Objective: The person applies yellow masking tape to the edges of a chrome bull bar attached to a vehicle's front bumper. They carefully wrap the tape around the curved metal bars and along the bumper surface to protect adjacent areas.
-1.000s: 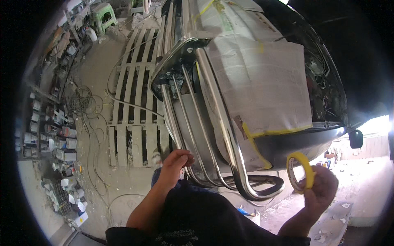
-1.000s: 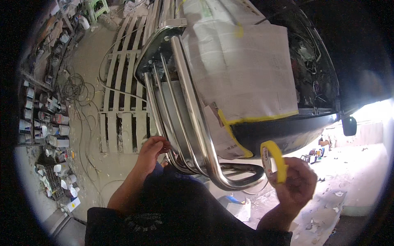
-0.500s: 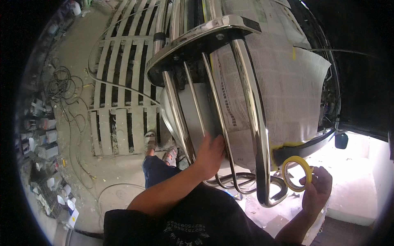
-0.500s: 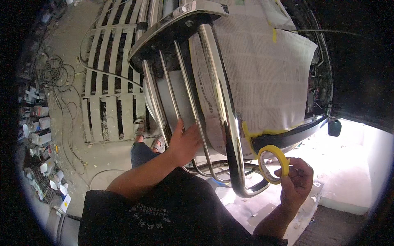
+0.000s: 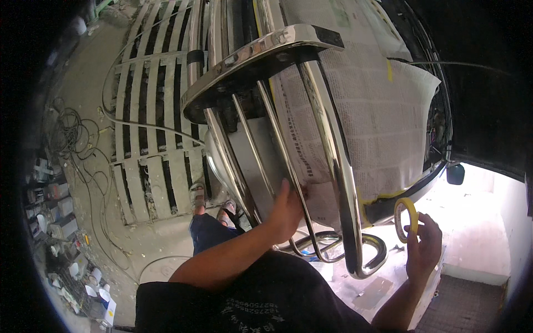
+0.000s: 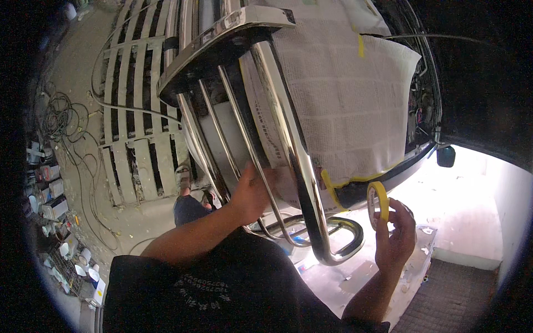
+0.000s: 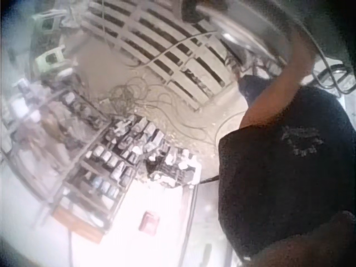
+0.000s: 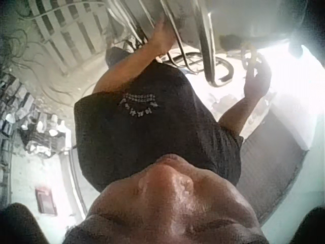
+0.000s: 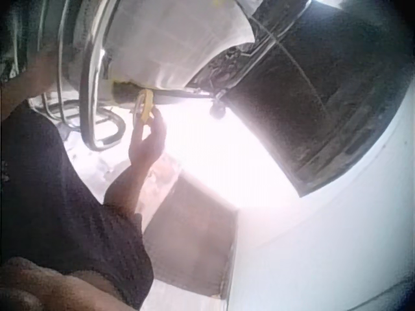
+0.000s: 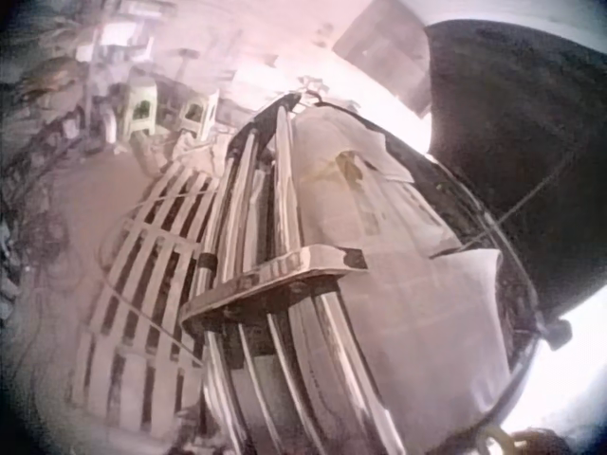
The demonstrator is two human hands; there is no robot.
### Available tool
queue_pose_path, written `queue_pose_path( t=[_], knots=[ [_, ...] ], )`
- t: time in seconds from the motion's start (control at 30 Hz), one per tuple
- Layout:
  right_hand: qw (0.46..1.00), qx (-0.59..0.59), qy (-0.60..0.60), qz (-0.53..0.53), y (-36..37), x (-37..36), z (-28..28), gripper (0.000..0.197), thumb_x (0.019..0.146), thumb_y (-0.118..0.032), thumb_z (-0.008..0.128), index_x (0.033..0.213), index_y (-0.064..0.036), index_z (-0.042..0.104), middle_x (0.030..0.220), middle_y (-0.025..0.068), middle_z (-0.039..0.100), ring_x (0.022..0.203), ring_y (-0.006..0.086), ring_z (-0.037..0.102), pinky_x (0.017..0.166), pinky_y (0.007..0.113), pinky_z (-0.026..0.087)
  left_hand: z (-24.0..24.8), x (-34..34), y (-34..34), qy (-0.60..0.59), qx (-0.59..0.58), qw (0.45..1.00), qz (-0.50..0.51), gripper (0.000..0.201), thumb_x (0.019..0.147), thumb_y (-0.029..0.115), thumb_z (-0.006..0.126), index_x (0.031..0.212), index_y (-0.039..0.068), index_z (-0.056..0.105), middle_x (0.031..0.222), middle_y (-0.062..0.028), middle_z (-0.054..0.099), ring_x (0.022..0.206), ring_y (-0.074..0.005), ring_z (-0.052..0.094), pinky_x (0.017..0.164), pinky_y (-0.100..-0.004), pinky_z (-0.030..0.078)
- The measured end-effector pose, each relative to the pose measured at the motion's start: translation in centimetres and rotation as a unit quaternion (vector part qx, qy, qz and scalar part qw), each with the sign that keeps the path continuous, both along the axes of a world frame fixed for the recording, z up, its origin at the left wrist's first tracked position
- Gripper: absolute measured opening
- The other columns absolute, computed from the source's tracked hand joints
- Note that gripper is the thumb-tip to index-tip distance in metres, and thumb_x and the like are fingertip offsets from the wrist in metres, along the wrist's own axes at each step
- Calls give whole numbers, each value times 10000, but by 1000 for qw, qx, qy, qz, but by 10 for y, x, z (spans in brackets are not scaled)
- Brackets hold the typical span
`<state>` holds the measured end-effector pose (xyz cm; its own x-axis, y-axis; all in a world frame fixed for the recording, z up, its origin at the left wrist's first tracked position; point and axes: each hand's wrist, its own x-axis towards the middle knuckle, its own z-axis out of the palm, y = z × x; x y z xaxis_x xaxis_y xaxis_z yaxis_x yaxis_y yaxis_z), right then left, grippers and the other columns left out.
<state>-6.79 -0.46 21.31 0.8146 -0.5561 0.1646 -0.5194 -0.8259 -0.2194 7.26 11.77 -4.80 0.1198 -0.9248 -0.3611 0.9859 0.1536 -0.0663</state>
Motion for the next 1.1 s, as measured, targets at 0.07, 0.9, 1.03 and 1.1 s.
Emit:
queue_pose_path(
  t=[0.07, 0.9, 1.03, 1.1],
  knots=[
    [1000, -9, 17, -11, -6, 7, 2, 411, 854, 24, 662, 1246, -11, 544, 1177, 160, 613, 882, 189, 674, 751, 309, 578, -16, -5, 13, -2, -30, 999, 11, 985, 902, 736, 337, 1529, 7, 122, 1598, -152, 159, 1477, -287, 132, 1209, -400, 71],
    [845, -174, 135, 488, -47, 118, -68, 618, 749, -61, 750, 1327, -108, 539, 1003, 76, 707, 851, 222, 670, 742, 360, 535, -20, -3, -48, -87, 106, 976, 166, 231, 938, 226, 630, 1109, 84, 565, 846, -16, 582, 706, -137, 556, 620, -291, 464],
    [834, -162, 105, 517, -48, 121, -80, 687, 733, -67, 760, 1365, -105, 495, 970, 70, 701, 811, 234, 660, 707, 374, 530, -36, 0, -68, -22, -19, 981, 192, 314, 916, 190, 678, 1171, 56, 555, 897, -47, 635, 730, -121, 596, 610, -236, 495],
    [833, -149, 91, 524, -56, 118, -89, 695, 727, -59, 759, 1367, -98, 488, 949, 79, 696, 787, 242, 655, 695, 378, 527, -29, 2, -65, -12, -32, 983, 181, 346, 912, 184, 686, 1199, 49, 549, 932, -62, 654, 747, -117, 615, 611, -211, 512]
  ],
)
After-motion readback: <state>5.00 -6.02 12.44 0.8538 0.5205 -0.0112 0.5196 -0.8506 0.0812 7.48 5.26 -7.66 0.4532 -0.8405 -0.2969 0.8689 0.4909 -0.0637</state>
